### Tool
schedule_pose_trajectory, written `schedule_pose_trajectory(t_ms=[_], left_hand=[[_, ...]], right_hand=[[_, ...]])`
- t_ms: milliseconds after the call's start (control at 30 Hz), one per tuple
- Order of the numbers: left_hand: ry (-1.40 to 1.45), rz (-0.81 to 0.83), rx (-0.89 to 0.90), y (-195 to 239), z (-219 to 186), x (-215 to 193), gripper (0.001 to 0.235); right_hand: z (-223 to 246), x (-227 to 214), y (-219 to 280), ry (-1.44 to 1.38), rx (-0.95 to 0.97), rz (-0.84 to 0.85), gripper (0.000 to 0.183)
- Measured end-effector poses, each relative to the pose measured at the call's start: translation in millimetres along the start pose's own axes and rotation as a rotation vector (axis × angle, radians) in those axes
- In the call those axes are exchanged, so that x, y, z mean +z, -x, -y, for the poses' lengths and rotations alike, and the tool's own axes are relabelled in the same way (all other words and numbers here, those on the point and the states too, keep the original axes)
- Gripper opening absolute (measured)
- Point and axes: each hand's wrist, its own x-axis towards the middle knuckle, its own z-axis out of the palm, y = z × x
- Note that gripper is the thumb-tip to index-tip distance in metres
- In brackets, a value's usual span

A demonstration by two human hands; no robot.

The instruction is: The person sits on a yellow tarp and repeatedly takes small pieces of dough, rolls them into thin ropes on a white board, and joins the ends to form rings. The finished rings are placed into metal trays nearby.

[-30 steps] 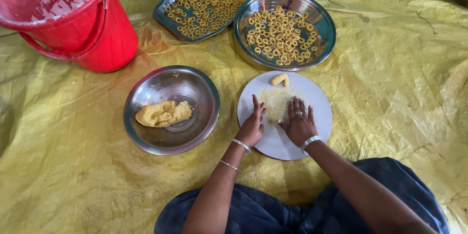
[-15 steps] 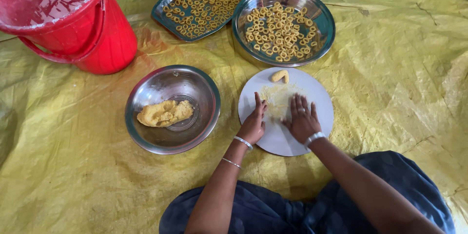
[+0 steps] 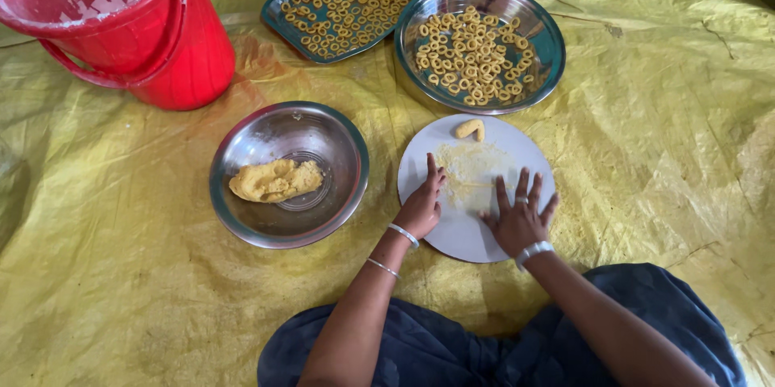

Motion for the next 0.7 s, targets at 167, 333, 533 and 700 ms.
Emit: schedule_pose_trajectory(t_ms=[167, 333, 533, 700], left_hand=[[0.006, 0.018, 0.002, 3, -3, -2, 0.103], [0.011, 0.014, -0.014, 0, 0, -2, 0.102], [-0.002, 0.014, 0.009, -1, 1, 1, 0.102], [-0.027, 0.016, 0.022, 3, 7, -1, 0.102]], right_hand=[[3, 2, -6, 0.006, 0.033, 0.051, 0.088], [-3, 8, 35, -0.026, 0.035, 0.134, 0.089], [-12, 25, -16, -0.116, 0.145, 0.041, 0.082], [-10, 41, -1, -0.179, 0.040, -0.085, 0.094]])
